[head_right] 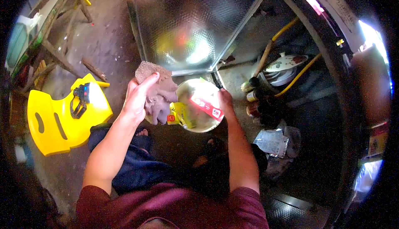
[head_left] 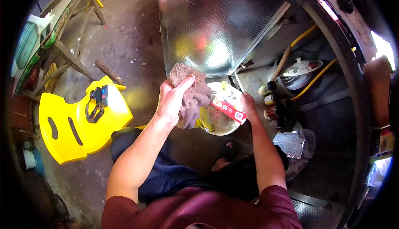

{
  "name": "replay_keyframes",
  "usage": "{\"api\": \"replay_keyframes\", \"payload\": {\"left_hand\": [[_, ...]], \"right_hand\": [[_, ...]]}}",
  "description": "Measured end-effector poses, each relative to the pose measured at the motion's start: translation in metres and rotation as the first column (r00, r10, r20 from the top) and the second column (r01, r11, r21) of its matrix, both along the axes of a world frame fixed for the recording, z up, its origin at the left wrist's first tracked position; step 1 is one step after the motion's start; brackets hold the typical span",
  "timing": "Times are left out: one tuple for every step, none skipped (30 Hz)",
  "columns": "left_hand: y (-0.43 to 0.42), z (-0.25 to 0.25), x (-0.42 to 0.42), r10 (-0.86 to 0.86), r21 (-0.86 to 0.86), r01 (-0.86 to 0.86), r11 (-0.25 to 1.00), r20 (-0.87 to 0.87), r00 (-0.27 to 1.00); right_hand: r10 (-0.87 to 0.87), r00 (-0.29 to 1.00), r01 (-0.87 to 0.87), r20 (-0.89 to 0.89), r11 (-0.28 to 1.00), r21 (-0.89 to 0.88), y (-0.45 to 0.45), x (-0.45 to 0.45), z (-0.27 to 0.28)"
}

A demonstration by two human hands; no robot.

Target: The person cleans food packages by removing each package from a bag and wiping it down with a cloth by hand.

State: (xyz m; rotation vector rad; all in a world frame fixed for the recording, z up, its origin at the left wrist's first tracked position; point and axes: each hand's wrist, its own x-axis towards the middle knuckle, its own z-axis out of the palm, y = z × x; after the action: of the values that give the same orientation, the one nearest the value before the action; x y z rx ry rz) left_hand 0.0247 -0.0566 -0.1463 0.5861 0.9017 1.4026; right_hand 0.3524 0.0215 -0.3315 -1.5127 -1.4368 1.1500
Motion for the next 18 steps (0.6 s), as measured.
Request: {"api": "replay_keyframes", "payload": {"left_hand": [[0.001,-0.003,0.002,0.006,-0.003,-0.006,1.000,0.021,1.000],[0.001,-0.003,0.005,0.022,-0.029,-0.021,0.999,0.031,0.999],[0.000,-0.004,0.007,0.037,-0.052,-0.035,0.998,0.044,0.998],[-0.001,-0.005,0.008,0.054,-0.074,-0.049,0.996,0.057,0.997],[-0.001,-0.008,0.010,0.082,-0.079,-0.077,0.994,0.057,0.995],[-0.002,-0.012,0.011,0.111,-0.084,-0.106,0.991,0.056,0.992],[-0.002,-0.017,0.013,0.141,-0.089,-0.136,0.987,0.055,0.988],[-0.002,-0.022,0.015,0.162,-0.025,-0.161,0.987,0.067,0.984],[-0.003,-0.023,0.017,0.196,0.017,-0.197,0.980,0.039,0.980],[-0.004,-0.023,0.021,0.233,0.058,-0.234,0.971,0.011,0.972],[-0.006,-0.022,0.025,0.272,0.097,-0.270,0.958,-0.017,0.962],[-0.011,-0.010,0.028,0.260,0.161,-0.249,0.955,-0.053,0.964],[-0.012,-0.008,0.028,0.249,0.253,-0.205,0.945,-0.156,0.956],[-0.013,0.000,0.028,0.227,0.301,-0.169,0.939,-0.170,0.959],[-0.010,0.001,0.026,0.194,0.293,-0.128,0.947,-0.210,0.958],[-0.008,0.002,0.024,0.161,0.286,-0.086,0.954,-0.250,0.955],[0.001,-0.017,0.023,0.059,0.234,0.008,0.972,-0.277,0.959],[0.009,-0.036,0.021,-0.044,0.182,0.103,0.978,-0.304,0.952]], "right_hand": [[-0.046,0.990,0.039,-0.131,0.998,-0.057,-0.001,-0.002,0.025],[0.019,0.996,-0.024,-0.092,0.998,-0.055,0.012,0.020,0.023],[-0.096,0.931,0.084,-0.352,0.995,-0.051,0.008,0.003,0.047],[-0.109,0.925,0.081,-0.363,0.992,-0.093,0.013,0.013,0.055],[-0.122,0.919,0.076,-0.374,0.988,-0.136,0.018,0.022,0.063],[-0.162,0.853,0.127,-0.496,0.986,-0.104,0.010,0.003,0.090],[-0.126,0.844,0.091,-0.522,0.992,-0.092,0.005,-0.003,0.111],[-0.090,0.833,0.055,-0.546,0.995,-0.079,-0.001,-0.008,0.128],[-0.053,0.820,0.018,-0.570,0.998,-0.067,-0.007,-0.014,0.146],[-0.005,0.824,-0.031,-0.566,0.998,-0.054,-0.016,-0.027,0.167],[0.012,0.842,-0.048,-0.539,0.997,-0.052,-0.018,-0.029,0.168],[0.030,0.858,-0.066,-0.512,0.996,-0.052,-0.020,-0.031,0.169],[0.048,0.873,-0.084,-0.485,0.995,-0.053,-0.021,-0.035,0.170],[0.083,0.864,-0.124,-0.497,0.991,-0.049,-0.024,-0.039,0.173],[0.093,0.867,-0.150,-0.490,0.986,-0.077,-0.023,-0.039,0.172],[0.102,0.869,-0.175,-0.483,0.979,-0.108,-0.022,-0.036,0.171],[0.108,0.872,-0.197,-0.478,0.970,-0.140,-0.022,-0.036,0.169],[0.126,0.823,-0.251,-0.554,0.956,-0.154,-0.027,-0.042,0.179]]}}
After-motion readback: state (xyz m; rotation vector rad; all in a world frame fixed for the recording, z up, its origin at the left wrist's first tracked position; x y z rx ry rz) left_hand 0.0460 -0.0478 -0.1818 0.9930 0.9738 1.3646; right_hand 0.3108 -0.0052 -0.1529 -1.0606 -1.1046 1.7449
